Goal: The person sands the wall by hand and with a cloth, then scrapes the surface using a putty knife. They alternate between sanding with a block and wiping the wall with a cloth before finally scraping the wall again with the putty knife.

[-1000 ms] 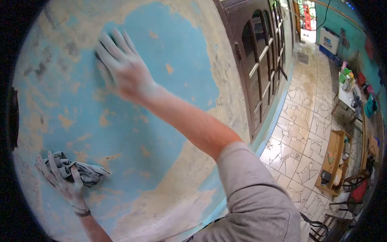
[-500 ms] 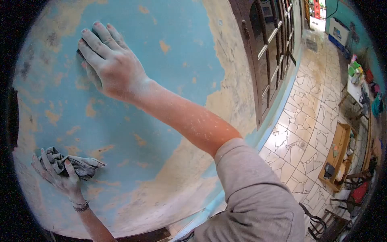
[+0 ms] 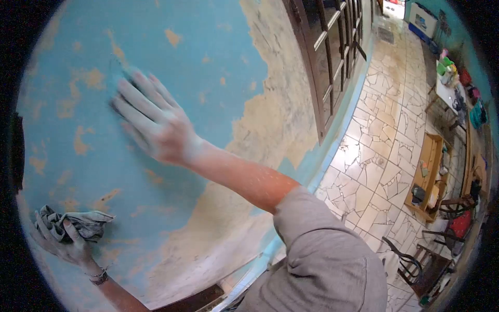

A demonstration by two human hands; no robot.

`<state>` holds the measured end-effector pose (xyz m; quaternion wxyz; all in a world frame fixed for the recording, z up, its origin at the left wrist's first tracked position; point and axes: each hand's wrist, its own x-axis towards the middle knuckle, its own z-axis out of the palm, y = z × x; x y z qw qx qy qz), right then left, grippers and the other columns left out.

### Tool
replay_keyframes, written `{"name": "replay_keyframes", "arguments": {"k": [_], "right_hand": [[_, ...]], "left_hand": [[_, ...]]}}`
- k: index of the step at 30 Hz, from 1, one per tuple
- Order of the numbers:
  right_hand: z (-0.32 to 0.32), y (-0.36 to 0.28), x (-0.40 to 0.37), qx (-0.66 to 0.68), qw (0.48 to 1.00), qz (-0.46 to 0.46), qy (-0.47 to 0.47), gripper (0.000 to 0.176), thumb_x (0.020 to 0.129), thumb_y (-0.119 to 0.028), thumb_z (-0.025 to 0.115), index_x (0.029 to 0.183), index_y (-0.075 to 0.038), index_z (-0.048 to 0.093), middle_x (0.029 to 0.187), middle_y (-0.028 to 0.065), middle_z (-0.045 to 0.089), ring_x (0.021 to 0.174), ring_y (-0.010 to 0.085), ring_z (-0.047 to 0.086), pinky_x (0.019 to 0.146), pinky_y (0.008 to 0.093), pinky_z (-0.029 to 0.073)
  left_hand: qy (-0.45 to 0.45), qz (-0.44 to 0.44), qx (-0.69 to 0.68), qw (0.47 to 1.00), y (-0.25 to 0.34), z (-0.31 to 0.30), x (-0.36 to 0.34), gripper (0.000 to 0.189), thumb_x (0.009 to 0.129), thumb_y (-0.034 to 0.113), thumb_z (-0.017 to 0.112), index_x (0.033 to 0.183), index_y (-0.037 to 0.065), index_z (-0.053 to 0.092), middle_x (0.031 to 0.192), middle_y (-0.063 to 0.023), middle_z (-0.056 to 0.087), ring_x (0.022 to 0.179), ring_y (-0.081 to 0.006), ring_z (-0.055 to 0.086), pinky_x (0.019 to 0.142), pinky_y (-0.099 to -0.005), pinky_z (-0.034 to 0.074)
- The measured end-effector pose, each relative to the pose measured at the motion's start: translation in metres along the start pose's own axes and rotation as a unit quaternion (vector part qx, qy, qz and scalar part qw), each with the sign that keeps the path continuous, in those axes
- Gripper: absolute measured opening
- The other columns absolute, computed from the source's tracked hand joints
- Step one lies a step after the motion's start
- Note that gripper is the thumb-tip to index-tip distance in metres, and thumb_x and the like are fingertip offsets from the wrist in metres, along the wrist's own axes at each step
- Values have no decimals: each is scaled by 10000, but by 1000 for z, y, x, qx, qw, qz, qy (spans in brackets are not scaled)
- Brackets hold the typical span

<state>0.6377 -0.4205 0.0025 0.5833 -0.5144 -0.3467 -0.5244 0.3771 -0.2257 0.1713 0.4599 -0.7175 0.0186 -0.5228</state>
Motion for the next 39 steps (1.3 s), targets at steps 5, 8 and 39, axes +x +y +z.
{"name": "replay_keyframes", "arguments": {"k": [5, 8, 39], "right_hand": [[-47, 17, -192, -99, 988, 110, -55, 389, 815, -102, 726, 1178, 18, 654, 1398, 215, 509, 1327, 425, 444, 1085, 493, 379], [-53, 9, -200, -43, 969, 242, 27, 392, 819, -109, 742, 1175, 28, 651, 1376, 234, 516, 1301, 412, 475, 1064, 468, 397], [-638, -119, -508, -378, 349, 857, -9, 114, 867, -163, 543, 916, -64, 515, 657, 55, 549, 465, 197, 558, 395, 379, 462]], "left_hand": [[0, -23, 8, 1000, 5, 0, 0, 541, 961, 453, 540, 1399, 137, 513, 1463, -121, 444, 1374, -311, 362, 1121, -483, 325], [14, 3, -1, 1000, 1, 4, 0, 523, 964, 426, 549, 1394, 131, 517, 1455, -109, 458, 1352, -302, 395, 1109, -481, 343], [-402, 113, -265, 869, 327, 67, -125, 375, 865, 226, 547, 1214, 95, 596, 1260, -109, 569, 1262, -339, 457, 1074, -523, 303]]}}
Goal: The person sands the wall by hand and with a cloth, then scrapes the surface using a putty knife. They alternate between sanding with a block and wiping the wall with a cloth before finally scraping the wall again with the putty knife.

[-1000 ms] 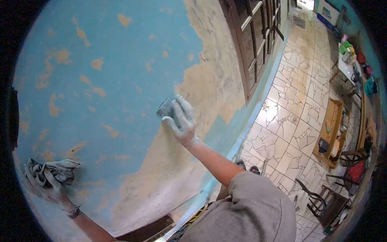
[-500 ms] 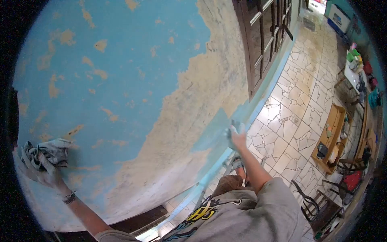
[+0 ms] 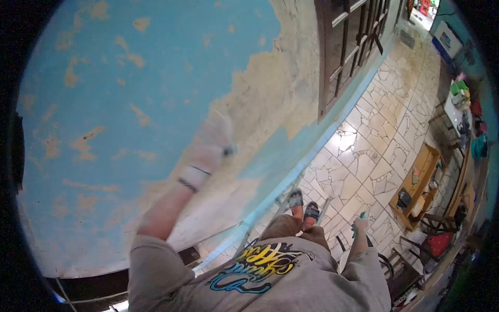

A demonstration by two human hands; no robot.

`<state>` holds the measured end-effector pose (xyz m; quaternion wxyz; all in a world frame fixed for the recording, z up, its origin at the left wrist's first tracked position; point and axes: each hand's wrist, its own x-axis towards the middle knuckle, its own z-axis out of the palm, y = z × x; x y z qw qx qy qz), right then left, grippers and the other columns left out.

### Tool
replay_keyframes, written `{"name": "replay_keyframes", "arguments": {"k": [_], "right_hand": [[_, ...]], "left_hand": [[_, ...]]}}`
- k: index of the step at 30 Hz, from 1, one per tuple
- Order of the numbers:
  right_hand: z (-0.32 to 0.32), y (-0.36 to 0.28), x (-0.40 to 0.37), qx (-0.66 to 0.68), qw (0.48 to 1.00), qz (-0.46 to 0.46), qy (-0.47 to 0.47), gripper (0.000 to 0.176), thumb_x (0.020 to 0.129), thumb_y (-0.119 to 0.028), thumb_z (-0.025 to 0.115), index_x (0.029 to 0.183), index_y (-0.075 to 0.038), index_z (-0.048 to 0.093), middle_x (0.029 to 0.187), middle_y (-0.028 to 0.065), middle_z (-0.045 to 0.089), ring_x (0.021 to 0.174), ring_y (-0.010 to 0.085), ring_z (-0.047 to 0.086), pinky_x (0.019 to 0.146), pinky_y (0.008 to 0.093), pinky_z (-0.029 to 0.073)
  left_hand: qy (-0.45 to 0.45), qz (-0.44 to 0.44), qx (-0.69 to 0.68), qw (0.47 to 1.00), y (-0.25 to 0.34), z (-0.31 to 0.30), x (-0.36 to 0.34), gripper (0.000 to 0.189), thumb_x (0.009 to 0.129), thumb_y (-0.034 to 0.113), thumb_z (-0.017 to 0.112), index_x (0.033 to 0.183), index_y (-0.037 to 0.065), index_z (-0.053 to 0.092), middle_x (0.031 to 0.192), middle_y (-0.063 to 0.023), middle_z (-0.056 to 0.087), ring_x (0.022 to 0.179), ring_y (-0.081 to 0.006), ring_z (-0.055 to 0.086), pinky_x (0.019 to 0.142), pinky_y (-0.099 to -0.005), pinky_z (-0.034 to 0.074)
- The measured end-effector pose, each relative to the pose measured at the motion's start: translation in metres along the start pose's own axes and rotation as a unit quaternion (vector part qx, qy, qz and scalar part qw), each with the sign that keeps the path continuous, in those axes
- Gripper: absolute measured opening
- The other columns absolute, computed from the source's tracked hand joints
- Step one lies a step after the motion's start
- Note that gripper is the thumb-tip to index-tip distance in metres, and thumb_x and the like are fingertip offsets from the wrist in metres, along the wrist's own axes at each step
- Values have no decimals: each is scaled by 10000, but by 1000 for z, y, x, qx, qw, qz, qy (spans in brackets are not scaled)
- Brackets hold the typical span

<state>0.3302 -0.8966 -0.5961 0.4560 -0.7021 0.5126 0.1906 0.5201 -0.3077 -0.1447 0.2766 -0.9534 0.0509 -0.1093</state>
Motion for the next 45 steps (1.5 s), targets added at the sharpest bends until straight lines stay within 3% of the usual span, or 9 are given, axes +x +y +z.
{"name": "replay_keyframes", "arguments": {"k": [5, 13, 17, 21, 22, 26, 28, 37, 45], "right_hand": [[-4, -10, -2, -35, 967, -243, 72, 517, 910, -388, 578, 1187, 46, 530, 934, 204, 656, 874, 335, 636, 847, 484, 513], [38, -125, -47, -85, 959, -220, -158, 499, 871, -424, 674, 1098, 19, 650, 985, 157, 703, 894, 241, 662, 784, 359, 504], [81, -169, -99, -126, 935, -301, -137, 488, 829, -414, 730, 1060, 9, 651, 917, 136, 703, 815, 211, 653, 718, 350, 508], [90, -179, -153, -191, 916, -319, -150, 488, 845, -438, 717, 1021, 13, 653, 881, 129, 685, 807, 191, 631, 725, 328, 498], [87, -177, -159, -184, 917, -318, -155, 477, 845, -431, 721, 1005, 14, 654, 874, 120, 683, 794, 182, 626, 716, 329, 497], [70, -127, -120, -161, 924, -318, -140, 432, 843, -394, 738, 944, 17, 653, 832, 78, 670, 747, 144, 595, 673, 321, 487], [49, -123, -114, -130, 940, -288, -130, 413, 839, -375, 749, 942, 15, 658, 815, 60, 659, 729, 132, 581, 652, 309, 479], [9, -110, -62, 14, 976, -194, -93, 426, 821, -363, 758, 1011, 9, 677, 880, 88, 694, 779, 163, 621, 709, 326, 498], [38, -121, -116, -54, 963, -242, -106, 382, 848, -311, 745, 1021, 20, 667, 813, 38, 642, 702, 91, 546, 612, 265, 448]], "left_hand": [[-248, 144, -274, 918, 93, 89, -127, 355, 805, 192, 567, 1143, 119, 648, 1227, -91, 584, 1246, -348, 465, 1032, -517, 375], [376, -145, -25, 915, -98, -146, -94, 384, 828, 160, 604, 1210, 139, 632, 1311, -152, 547, 1267, -343, 451, 1039, -470, 377], [399, -262, 274, 835, -123, -176, -28, 514, 893, 495, 630, 1317, 209, 578, 1446, -159, 440, 1362, -372, 346, 1124, -560, 251], [198, -189, 16, 962, -24, -44, 0, 673, 968, 420, 470, 1539, 145, 243, 1545, -179, 286, 1414, -391, 290, 1169, -584, 130], [-139, -85, -99, 982, 8, -73, 7, 611, 934, 229, 480, 1500, 73, 312, 1488, -176, 399, 1370, -371, 385, 1171, -532, 209], [239, 196, -200, 930, 59, 100, -87, 256, 933, 166, 498, 1135, 41, 592, 1028, -151, 623, 908, -294, 599, 748, -384, 487], [142, 9, -544, 827, 28, 82, -83, 178, 887, 191, 552, 1012, 92, 633, 968, -108, 613, 907, -259, 577, 798, -354, 451], [433, -118, 197, 872, -239, -240, -77, 345, 913, 207, 545, 1238, 116, 618, 1292, -180, 567, 1209, -297, 531, 1000, -387, 455], [-50, 61, -85, 993, 46, 110, -42, 286, 867, 238, 585, 1094, 112, 704, 1264, -222, 551, 1231, -371, 484, 1052, -412, 391]]}}
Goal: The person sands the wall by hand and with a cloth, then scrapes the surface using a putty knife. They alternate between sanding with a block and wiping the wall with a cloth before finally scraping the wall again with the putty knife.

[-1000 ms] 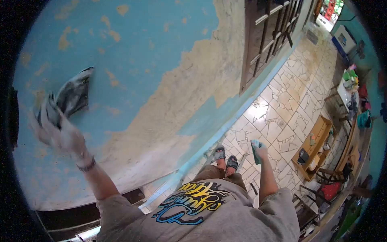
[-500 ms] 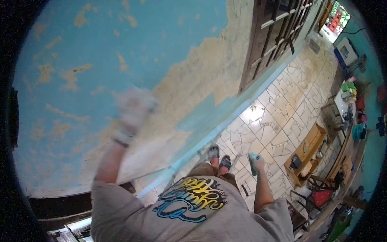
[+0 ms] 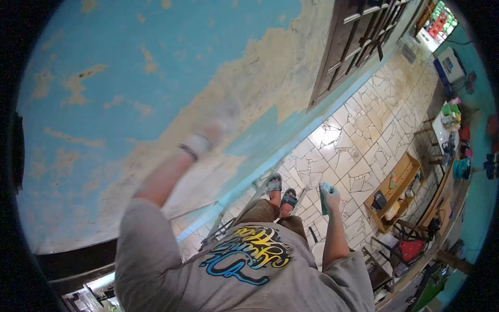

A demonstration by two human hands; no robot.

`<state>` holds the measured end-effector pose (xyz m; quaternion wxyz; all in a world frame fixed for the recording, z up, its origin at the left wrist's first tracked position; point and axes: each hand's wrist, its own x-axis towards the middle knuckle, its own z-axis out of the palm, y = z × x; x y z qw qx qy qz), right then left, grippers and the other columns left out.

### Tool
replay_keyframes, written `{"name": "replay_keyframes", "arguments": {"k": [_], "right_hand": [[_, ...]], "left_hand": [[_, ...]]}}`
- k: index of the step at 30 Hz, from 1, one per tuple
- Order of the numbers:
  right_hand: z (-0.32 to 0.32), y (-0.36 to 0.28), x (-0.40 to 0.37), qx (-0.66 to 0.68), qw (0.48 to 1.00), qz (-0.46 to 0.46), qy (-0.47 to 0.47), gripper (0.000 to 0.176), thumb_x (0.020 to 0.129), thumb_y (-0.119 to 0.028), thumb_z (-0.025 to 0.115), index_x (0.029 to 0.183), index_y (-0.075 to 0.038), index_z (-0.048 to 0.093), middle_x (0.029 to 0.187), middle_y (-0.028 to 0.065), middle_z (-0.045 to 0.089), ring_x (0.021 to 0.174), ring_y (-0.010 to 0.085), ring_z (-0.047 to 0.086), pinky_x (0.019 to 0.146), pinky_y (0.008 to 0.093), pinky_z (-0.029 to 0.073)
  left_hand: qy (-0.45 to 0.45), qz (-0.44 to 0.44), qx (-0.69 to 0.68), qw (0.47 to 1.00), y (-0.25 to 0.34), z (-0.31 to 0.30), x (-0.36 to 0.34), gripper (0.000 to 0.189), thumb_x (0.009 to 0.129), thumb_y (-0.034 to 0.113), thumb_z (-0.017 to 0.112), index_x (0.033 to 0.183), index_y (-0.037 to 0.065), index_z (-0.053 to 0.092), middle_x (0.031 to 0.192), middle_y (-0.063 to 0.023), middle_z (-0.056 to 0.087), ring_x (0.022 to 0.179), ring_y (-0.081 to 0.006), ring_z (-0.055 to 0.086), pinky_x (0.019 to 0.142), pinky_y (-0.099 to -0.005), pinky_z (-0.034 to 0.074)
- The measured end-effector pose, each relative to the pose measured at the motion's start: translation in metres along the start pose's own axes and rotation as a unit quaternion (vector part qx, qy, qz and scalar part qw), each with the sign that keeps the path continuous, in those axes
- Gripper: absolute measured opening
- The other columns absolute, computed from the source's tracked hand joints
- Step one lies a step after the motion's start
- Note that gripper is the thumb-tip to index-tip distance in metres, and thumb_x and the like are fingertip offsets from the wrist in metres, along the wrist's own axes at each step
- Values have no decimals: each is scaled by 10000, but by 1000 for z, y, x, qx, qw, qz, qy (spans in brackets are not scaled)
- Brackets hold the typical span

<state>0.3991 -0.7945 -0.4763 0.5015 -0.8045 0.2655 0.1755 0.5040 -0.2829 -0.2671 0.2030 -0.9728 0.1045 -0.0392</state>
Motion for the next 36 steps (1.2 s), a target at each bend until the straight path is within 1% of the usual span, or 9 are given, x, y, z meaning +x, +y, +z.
{"name": "replay_keyframes", "arguments": {"k": [2, 4, 8, 14, 20, 23, 32, 34, 36], "right_hand": [[-4, -22, -11, 10, 999, 15, -29, 395, 847, -314, 747, 1043, 17, 658, 822, 31, 637, 710, 92, 542, 624, 259, 444], [-11, -42, -19, 35, 998, 10, -42, 383, 846, -314, 749, 1031, 9, 658, 817, 23, 627, 703, 92, 536, 620, 257, 439], [18, -83, 1, -10, 998, -58, -26, 541, 795, -439, 763, 999, 53, 667, 866, 111, 682, 762, 179, 610, 673, 334, 489], [128, -288, -69, -236, 905, -330, -128, 351, 870, -292, 660, 1183, -135, 654, 1082, 118, 694, 963, 290, 673, 822, 386, 516], [159, -344, -124, -361, 716, -566, -192, 491, 847, -294, 629, 1291, -96, 563, 1228, 45, 632, 1181, 233, 553, 988, 403, 411], [159, -333, -142, -573, 587, -546, -172, 503, 844, -306, 619, 1288, -78, 557, 1304, 31, 601, 1274, 222, 501, 1044, 410, 376], [164, -271, -49, -343, 771, -432, -318, 354, 849, -293, 620, 1122, -66, 628, 1145, 114, 638, 1133, 282, 574, 942, 415, 441], [172, -262, -31, -324, 799, -410, -296, 326, 851, -290, 620, 1085, -64, 643, 1110, 132, 647, 1101, 295, 590, 920, 416, 455], [169, -251, -16, -300, 827, -392, -268, 302, 852, -287, 620, 1048, -61, 659, 1074, 151, 655, 1070, 309, 606, 897, 417, 469]], "left_hand": [[-88, 122, -159, 976, 62, 102, -55, 277, 855, 246, 595, 1058, 111, 726, 1257, -232, 547, 1237, -389, 473, 1065, -418, 375], [-195, -95, -434, 874, 77, 21, -87, 250, 876, 254, 607, 1037, 104, 727, 1089, -205, 634, 1032, -337, 605, 894, -374, 484], [142, -311, -502, 794, 79, 1, -133, 236, 945, 240, 577, 1027, 47, 686, 864, -139, 691, 786, -238, 673, 714, -334, 520], [279, -313, -659, 624, 84, -144, -71, 186, 953, 225, 591, 978, 47, 640, 1035, -147, 665, 1045, -270, 634, 949, -379, 443], [311, -97, -499, 803, 120, -109, -40, 149, 922, 121, 561, 1050, 63, 611, 1265, -173, 565, 1091, -379, 579, 976, -489, 415], [144, -233, -620, 735, 118, -78, -41, 179, 883, 90, 574, 1049, 68, 637, 1029, -168, 612, 1066, -360, 546, 968, -463, 406], [237, 197, -675, 671, 198, -175, -34, 235, 978, 122, 506, 1187, 64, 598, 1234, -145, 619, 1154, -275, 587, 1082, -472, 351], [161, -3, -710, 685, 195, -60, -13, 204, 951, 136, 543, 1130, 80, 622, 1201, -129, 630, 1160, -283, 580, 1045, -466, 377], [62, -75, -862, 497, 199, -50, -13, 173, 949, 132, 544, 1103, 87, 609, 1253, -129, 594, 1199, -285, 549, 1057, -457, 359]]}}
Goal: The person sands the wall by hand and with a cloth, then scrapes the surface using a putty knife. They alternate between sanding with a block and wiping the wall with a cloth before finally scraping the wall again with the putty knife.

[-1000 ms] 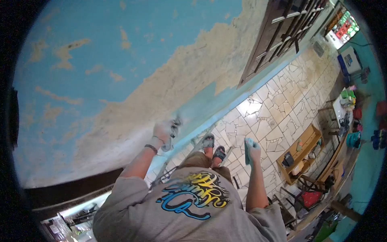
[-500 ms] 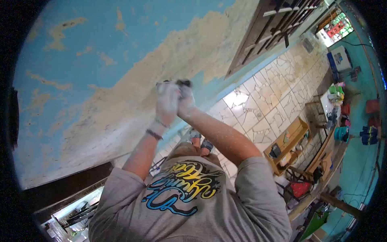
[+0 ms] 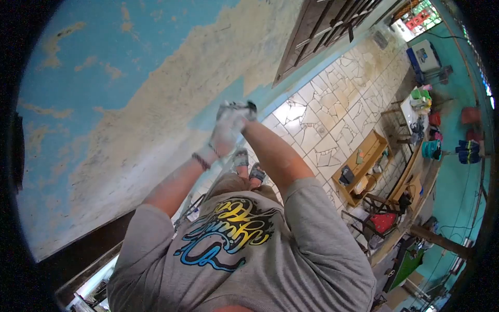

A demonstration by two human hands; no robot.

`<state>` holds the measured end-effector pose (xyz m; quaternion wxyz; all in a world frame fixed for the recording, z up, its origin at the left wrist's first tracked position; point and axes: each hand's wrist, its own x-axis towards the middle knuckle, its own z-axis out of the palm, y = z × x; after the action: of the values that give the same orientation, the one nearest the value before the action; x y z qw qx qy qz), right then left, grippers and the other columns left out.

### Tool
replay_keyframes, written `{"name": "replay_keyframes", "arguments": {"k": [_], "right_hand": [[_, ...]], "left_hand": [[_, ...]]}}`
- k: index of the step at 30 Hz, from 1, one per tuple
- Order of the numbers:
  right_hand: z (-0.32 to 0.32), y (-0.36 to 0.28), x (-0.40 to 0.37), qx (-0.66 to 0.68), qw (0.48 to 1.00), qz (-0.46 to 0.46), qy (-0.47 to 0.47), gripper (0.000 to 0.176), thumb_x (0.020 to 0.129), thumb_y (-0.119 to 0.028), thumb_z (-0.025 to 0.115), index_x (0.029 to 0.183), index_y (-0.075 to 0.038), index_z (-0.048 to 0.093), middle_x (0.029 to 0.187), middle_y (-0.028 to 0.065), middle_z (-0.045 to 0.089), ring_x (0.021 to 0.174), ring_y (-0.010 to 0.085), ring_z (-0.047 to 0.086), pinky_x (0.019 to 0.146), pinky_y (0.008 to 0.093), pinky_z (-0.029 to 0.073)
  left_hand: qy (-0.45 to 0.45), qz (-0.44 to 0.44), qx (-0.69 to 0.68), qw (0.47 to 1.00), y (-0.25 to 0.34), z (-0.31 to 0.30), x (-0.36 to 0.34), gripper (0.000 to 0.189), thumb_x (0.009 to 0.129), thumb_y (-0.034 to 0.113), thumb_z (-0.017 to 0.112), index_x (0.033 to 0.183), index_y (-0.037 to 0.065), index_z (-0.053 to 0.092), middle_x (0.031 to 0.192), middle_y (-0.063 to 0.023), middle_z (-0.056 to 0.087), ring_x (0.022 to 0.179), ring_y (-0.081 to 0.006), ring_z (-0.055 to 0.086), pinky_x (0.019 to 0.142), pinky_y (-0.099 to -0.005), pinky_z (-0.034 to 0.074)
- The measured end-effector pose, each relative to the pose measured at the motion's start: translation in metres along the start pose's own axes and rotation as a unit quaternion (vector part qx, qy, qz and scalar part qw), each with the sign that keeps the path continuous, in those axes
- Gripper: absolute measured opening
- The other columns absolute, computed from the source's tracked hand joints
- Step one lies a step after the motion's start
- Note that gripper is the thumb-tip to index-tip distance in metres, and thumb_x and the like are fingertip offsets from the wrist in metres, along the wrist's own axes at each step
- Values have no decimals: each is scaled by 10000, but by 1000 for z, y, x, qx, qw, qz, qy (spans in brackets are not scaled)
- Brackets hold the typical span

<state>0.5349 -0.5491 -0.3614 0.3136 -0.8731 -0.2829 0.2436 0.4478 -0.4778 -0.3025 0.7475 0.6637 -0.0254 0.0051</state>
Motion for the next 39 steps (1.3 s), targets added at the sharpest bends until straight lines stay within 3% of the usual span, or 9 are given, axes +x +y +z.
{"name": "replay_keyframes", "arguments": {"k": [1, 4, 9, 16, 21, 28, 30, 36, 39], "right_hand": [[-1, 7, -3, 24, 999, 7, 29, 291, 852, -285, 620, 1030, -60, 667, 1057, 160, 659, 1054, 315, 614, 886, 417, 476], [2, 34, 1, 71, 992, 33, 103, 265, 854, -281, 620, 974, -56, 691, 1004, 187, 671, 1007, 335, 639, 852, 419, 498], [-41, 75, 6, -21, 962, 155, 223, 303, 879, -285, 641, 1050, -39, 685, 992, 202, 692, 960, 348, 668, 838, 434, 512], [-56, -22, -38, 420, 892, 84, 142, 296, 872, -224, 742, 1051, -3, 661, 949, 45, 679, 835, 112, 604, 717, 278, 481], [-51, -43, -43, 550, 827, 51, 103, 231, 912, -221, 699, 1037, -31, 654, 931, 17, 650, 850, 116, 593, 791, 274, 472], [-18, -51, -82, 700, 696, 157, -42, 537, 992, -531, 451, 1152, -41, 603, 943, 36, 636, 801, 140, 594, 685, 262, 478], [10, -21, -92, 619, 776, 72, -93, 487, 994, -511, 465, 1075, -53, 611, 874, 17, 611, 676, 119, 540, 598, 234, 426], [-69, -32, -137, 558, 750, 280, 216, 262, 977, -264, 542, 1104, -43, 601, 901, 67, 642, 712, 133, 607, 655, 216, 481], [-81, -106, -133, 342, 862, -1, 376, 357, 923, -224, 612, 1184, 15, 564, 979, 144, 674, 967, 226, 654, 812, 332, 527]], "left_hand": [[-53, -56, -227, 971, 38, 24, -17, 158, 961, 120, 527, 1104, 86, 584, 1322, -138, 553, 1234, -283, 521, 1087, -450, 329], [-147, 257, 174, 939, 120, 64, -64, 43, 905, 59, 571, 937, 88, 569, 1271, -169, 589, 1206, -329, 539, 994, -359, 421], [67, -132, 300, 942, 29, -58, -35, 253, 896, 312, 629, 906, 63, 586, 886, -170, 683, 873, -386, 649, 737, -442, 508], [0, -154, 575, 804, 48, -57, -16, 679, 805, 500, 701, 1274, 95, 424, 944, -208, 690, 933, -388, 659, 796, -493, 487], [-8, -28, 313, 949, 9, -74, -5, 437, 845, 403, 719, 745, -10, 618, 676, -148, 541, 625, -201, 574, 616, -344, 459], [191, -105, -175, 960, 11, -48, 17, 303, 840, 304, 726, 774, 20, 645, 708, -121, 615, 652, -92, 591, 602, -321, 474], [221, -97, -194, 951, 2, -47, 25, 260, 852, 263, 701, 794, 14, 654, 738, -157, 656, 659, -153, 644, 610, -330, 495], [44, -157, 596, 787, 20, -77, 18, 254, 875, 141, 550, 1089, 14, 603, 858, -203, 706, 783, -338, 704, 646, -405, 549], [-76, -149, 640, 750, 10, -59, 19, 329, 870, 113, 522, 1187, 29, 544, 831, -164, 711, 779, -306, 712, 624, -430, 550]]}}
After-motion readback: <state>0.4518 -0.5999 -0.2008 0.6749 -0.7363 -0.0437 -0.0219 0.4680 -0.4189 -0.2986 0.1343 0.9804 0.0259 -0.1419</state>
